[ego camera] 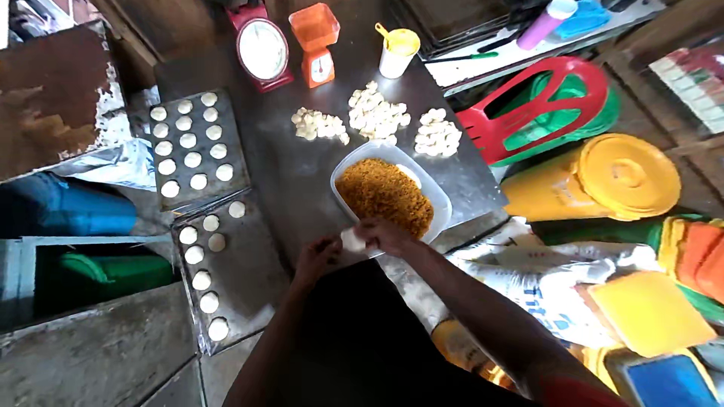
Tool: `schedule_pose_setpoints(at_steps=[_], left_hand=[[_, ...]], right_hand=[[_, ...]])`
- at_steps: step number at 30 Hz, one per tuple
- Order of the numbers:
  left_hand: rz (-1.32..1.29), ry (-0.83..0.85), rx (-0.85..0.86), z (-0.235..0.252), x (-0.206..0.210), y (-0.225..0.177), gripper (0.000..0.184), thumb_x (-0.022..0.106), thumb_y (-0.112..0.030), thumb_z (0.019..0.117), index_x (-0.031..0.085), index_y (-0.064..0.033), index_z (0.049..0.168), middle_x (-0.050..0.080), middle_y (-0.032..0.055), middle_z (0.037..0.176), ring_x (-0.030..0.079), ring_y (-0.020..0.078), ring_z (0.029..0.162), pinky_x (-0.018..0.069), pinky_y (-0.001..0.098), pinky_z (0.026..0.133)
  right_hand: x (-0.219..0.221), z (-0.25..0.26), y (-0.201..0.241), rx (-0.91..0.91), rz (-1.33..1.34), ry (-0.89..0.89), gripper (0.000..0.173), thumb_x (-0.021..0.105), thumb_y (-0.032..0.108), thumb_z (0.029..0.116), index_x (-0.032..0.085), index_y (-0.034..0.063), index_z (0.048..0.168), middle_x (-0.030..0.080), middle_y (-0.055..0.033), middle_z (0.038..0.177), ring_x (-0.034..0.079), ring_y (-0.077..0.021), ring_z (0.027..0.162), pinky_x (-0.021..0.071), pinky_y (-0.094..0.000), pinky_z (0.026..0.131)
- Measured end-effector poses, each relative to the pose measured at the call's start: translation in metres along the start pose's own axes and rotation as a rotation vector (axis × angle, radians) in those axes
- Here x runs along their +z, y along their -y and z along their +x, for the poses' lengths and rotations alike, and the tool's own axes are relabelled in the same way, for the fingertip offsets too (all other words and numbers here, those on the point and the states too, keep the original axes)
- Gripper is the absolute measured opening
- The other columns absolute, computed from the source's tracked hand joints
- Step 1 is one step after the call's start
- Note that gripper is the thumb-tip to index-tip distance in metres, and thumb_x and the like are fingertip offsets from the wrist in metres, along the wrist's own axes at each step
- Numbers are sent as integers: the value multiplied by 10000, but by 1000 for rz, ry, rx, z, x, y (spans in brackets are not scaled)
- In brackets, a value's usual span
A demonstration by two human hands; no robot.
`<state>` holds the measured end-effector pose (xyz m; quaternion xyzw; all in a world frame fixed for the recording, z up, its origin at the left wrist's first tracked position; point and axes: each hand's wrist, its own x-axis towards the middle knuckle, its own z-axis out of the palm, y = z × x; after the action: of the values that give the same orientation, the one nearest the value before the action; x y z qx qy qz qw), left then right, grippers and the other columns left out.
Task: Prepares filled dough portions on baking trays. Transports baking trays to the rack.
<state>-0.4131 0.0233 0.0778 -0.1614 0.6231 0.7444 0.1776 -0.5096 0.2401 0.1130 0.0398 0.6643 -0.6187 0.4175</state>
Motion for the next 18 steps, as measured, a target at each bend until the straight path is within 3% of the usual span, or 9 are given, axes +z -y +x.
schedule_pose_setpoints(at_steps=[1, 3, 5, 8, 11, 13, 16, 18], left_hand=[[66, -33, 0, 9, -3, 0, 364, 590, -165, 1045, 583, 3, 1368, 705, 119, 1223, 730, 232, 1007, 645, 410, 822], [146, -92, -1, 21, -11, -3, 399, 550, -219, 1068, 552, -38, 1424, 682, 96, 1294, 712, 227, 1081, 638, 423, 864], [205, -125, 12, 28, -18, -6, 382, 540, -237, 1072, 579, -62, 1410, 699, 81, 1270, 710, 217, 1081, 631, 423, 871], [267, -182, 4, 34, -28, -9, 347, 524, -238, 1078, 615, -68, 1368, 718, 65, 1233, 722, 203, 1055, 634, 413, 866], [257, -218, -2, 38, -30, -4, 338, 508, -233, 1084, 624, -35, 1333, 728, 80, 1192, 725, 213, 1040, 632, 409, 867], [233, -239, -18, 40, -28, -6, 345, 515, -237, 1084, 622, -16, 1327, 728, 93, 1177, 722, 223, 1044, 624, 411, 889], [254, -266, 1, 42, -25, -16, 328, 525, -224, 1079, 636, -12, 1303, 737, 88, 1163, 728, 213, 1030, 624, 394, 894], [279, -265, 42, 41, -25, -22, 323, 525, -219, 1078, 646, -9, 1292, 738, 90, 1158, 729, 209, 1026, 623, 389, 903]], right_hand=[[-20, 17, 3, -103, -141, -112, 228, 648, 184, 1004, 690, 8, 1143, 716, -83, 1010, 694, -163, 874, 603, -360, 815], [-61, 58, -9, -313, -624, -328, 304, 742, 287, 956, 741, 85, 1184, 747, -107, 1097, 721, -232, 999, 588, -477, 937], [-80, 85, -23, -320, -986, -251, 468, 772, 293, 927, 661, 83, 1330, 673, -172, 1276, 662, -360, 1148, 529, -602, 998], [-68, 96, -43, -370, -1334, -31, 385, 647, 130, 984, 616, 68, 1363, 534, -165, 1484, 546, -382, 1330, 497, -576, 1052], [-71, 108, -51, -481, -1397, -51, 327, 587, 28, 992, 641, 33, 1315, 585, -201, 1400, 597, -411, 1247, 541, -569, 974], [-80, 125, -50, -499, -1286, -153, 282, 630, 77, 982, 683, 66, 1259, 657, -184, 1264, 669, -386, 1111, 577, -566, 896], [-90, 130, -25, -318, -934, -225, 241, 684, 175, 977, 727, 104, 1203, 712, -155, 1143, 698, -338, 1010, 576, -564, 903], [-97, 117, -11, -282, -885, -170, 289, 737, 220, 954, 729, 92, 1214, 720, -156, 1123, 703, -326, 994, 575, -556, 910]])
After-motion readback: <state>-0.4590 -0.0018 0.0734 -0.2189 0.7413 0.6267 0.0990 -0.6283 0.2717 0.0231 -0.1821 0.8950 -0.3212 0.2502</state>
